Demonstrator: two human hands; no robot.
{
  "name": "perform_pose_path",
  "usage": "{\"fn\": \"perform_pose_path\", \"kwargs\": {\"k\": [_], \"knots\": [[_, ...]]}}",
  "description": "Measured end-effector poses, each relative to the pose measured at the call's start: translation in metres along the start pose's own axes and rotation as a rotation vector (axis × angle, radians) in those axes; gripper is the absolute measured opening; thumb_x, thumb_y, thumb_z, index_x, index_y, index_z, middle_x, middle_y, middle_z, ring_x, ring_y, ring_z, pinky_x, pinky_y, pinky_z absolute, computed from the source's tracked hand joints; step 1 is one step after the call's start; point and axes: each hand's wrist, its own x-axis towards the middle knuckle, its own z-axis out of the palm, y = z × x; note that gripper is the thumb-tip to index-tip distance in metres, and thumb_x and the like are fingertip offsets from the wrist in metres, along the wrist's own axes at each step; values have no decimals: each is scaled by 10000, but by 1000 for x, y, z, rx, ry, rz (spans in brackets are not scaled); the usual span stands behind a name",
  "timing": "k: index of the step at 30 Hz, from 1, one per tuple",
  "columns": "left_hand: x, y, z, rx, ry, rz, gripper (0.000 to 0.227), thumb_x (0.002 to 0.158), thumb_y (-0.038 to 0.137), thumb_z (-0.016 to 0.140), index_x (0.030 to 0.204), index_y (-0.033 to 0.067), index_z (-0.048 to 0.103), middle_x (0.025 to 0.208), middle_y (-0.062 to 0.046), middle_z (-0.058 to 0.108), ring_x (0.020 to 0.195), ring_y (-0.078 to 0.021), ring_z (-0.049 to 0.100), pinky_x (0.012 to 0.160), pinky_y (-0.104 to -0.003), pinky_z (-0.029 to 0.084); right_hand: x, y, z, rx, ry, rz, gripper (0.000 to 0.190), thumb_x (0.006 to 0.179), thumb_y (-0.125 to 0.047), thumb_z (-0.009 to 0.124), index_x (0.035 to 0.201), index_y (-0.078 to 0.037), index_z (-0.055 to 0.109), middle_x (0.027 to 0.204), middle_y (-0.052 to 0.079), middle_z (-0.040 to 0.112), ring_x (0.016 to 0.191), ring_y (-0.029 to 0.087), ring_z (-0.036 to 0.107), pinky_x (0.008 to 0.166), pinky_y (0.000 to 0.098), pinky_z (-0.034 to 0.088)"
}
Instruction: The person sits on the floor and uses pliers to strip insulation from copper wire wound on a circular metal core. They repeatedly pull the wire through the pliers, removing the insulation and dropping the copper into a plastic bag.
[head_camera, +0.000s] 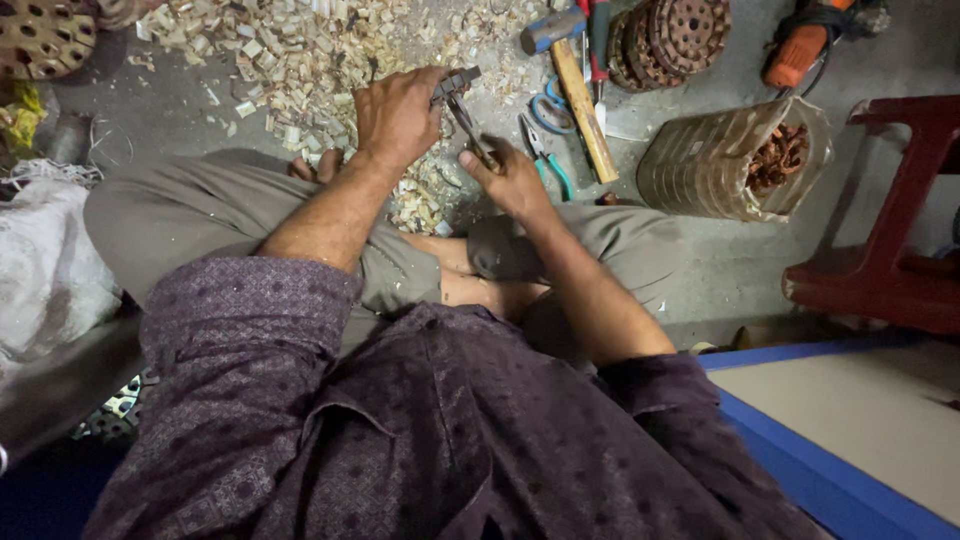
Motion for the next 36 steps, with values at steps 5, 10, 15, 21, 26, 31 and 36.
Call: {"fn": "perform_pose_path", "kwargs": {"k": [5, 10, 15, 21, 26, 31, 36], "knots": [[3, 2, 0, 7, -17, -16, 526, 852, 109, 762, 1362, 158, 643, 1267, -96, 717, 1122, -319, 671, 916, -624, 478, 13, 24, 8, -56, -92, 65, 642, 815, -619, 755, 1089, -40, 725, 938, 180, 760, 874, 304, 728, 795, 441, 564], [4, 0, -4, 3, 23, 21, 478, 847, 150, 766, 1313, 150, 657, 1203, -111, 730, 1104, -357, 670, 893, -570, 504, 17, 32, 36, -159, 117, 49, 506, 850, -560, 747, 946, -65, 707, 881, 158, 766, 840, 370, 738, 748, 486, 557], [4, 0, -9, -69, 21, -58, 456, 899, 215, 773, 1338, 183, 655, 1099, -120, 727, 1014, -348, 692, 851, -515, 542, 21, 27, 40, -229, 251, 77, 476, 831, -538, 798, 958, -86, 720, 805, 183, 737, 792, 403, 715, 706, 502, 540], [2, -5, 3, -130, 193, 50, 420, 889, 229, 794, 1292, 177, 687, 1155, -114, 737, 1029, -347, 697, 856, -497, 560, 14, 37, 30, -13, 322, 18, 579, 826, -553, 806, 902, -7, 631, 681, 132, 662, 626, 283, 667, 624, 423, 526], [3, -8, 7, -70, 112, -10, 387, 943, 243, 760, 1319, 199, 681, 1193, -64, 740, 1044, -277, 701, 868, -516, 532, 12, 46, 17, 72, -9, 72, 489, 997, -516, 714, 951, -33, 771, 692, 44, 656, 678, 174, 607, 653, 386, 492], [4, -11, 12, -17, 72, -39, 417, 918, 259, 769, 1322, 217, 679, 1292, -40, 711, 1188, -288, 637, 952, -565, 485, -2, 32, -8, 434, -249, -106, 432, 983, -309, 728, 1334, -61, 680, 1228, 12, 742, 1122, 141, 659, 984, 339, 515], [7, -12, 15, -7, -41, -100, 473, 909, 261, 761, 1364, 225, 638, 1391, -55, 633, 1250, -311, 580, 1011, -631, 423, -6, 6, -22, 402, -302, 217, 426, 952, -250, 712, 1364, -148, 675, 1233, -2, 747, 1125, 124, 666, 1004, 333, 525]]}}
